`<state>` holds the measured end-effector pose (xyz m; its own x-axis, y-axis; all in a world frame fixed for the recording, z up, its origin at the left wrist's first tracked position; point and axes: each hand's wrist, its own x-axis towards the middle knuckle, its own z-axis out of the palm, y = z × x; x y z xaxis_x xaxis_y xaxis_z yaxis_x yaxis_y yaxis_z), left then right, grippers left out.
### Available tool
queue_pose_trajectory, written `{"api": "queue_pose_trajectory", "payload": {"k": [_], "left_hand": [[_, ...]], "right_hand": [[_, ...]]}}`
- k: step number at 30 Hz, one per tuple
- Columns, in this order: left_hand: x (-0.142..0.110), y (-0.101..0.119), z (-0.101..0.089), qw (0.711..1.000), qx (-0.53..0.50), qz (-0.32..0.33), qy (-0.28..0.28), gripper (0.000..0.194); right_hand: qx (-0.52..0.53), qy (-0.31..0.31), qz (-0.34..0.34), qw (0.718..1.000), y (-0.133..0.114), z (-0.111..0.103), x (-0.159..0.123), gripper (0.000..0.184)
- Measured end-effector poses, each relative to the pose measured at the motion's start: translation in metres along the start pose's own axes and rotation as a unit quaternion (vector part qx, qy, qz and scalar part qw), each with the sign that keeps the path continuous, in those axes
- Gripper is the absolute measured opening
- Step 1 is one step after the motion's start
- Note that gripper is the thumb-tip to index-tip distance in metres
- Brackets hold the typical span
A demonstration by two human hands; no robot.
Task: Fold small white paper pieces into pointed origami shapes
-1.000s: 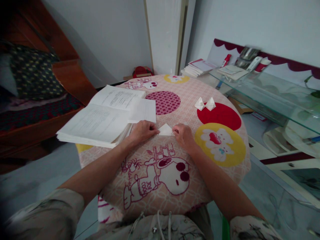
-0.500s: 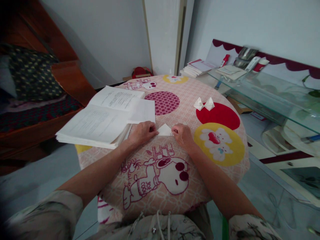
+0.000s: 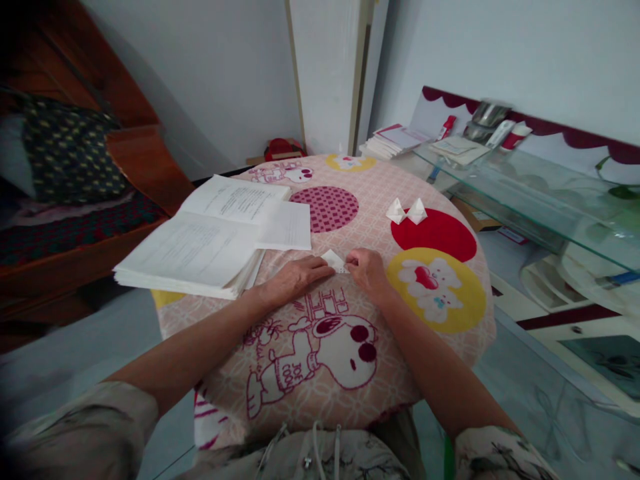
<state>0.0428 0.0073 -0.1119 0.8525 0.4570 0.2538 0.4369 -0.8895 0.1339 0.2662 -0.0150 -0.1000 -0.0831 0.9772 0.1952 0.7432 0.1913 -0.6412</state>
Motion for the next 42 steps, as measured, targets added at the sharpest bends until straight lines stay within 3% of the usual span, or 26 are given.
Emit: {"api": "queue_pose_trajectory", "payload": {"k": [5, 13, 22, 30, 33, 36, 39, 42], "left_hand": [[-0.004, -0.004, 0.006, 1.000, 0.016, 0.011, -0.003, 0.042], [-0.005, -0.003, 0.005, 1.000, 0.010, -0.005, -0.002, 0.043], [-0.002, 0.001, -0.001, 0.998, 0.042, -0.008, -0.039, 0.043], [-0.003, -0.002, 0.001, 0.999, 0.023, -0.011, -0.029, 0.040], [-0.002, -0.002, 0.000, 0.999, 0.009, -0.016, -0.028, 0.040], [-0.002, -0.002, 0.000, 1.000, -0.016, -0.012, -0.018, 0.038], [-0.002, -0.003, 0.001, 1.000, -0.014, -0.009, -0.006, 0.038], [-0.004, -0.003, 0.003, 1.000, -0.001, -0.009, -0.001, 0.042]], "right_hand": [[0.000, -0.001, 0.007, 1.000, 0.002, 0.001, 0.001, 0.011], [0.007, 0.000, 0.002, 1.000, 0.001, 0.001, -0.001, 0.012], [-0.014, 0.019, -0.002, 1.000, 0.003, 0.005, -0.001, 0.012], [-0.010, 0.017, 0.003, 1.000, 0.001, 0.004, -0.002, 0.011], [-0.031, 0.064, -0.002, 0.997, -0.002, -0.001, -0.003, 0.011], [-0.035, 0.109, -0.050, 0.992, -0.010, -0.004, -0.006, 0.015], [-0.021, 0.052, -0.072, 0.996, -0.020, 0.001, -0.007, 0.017], [-0.037, -0.027, -0.020, 0.999, -0.024, 0.007, -0.003, 0.019]]}}
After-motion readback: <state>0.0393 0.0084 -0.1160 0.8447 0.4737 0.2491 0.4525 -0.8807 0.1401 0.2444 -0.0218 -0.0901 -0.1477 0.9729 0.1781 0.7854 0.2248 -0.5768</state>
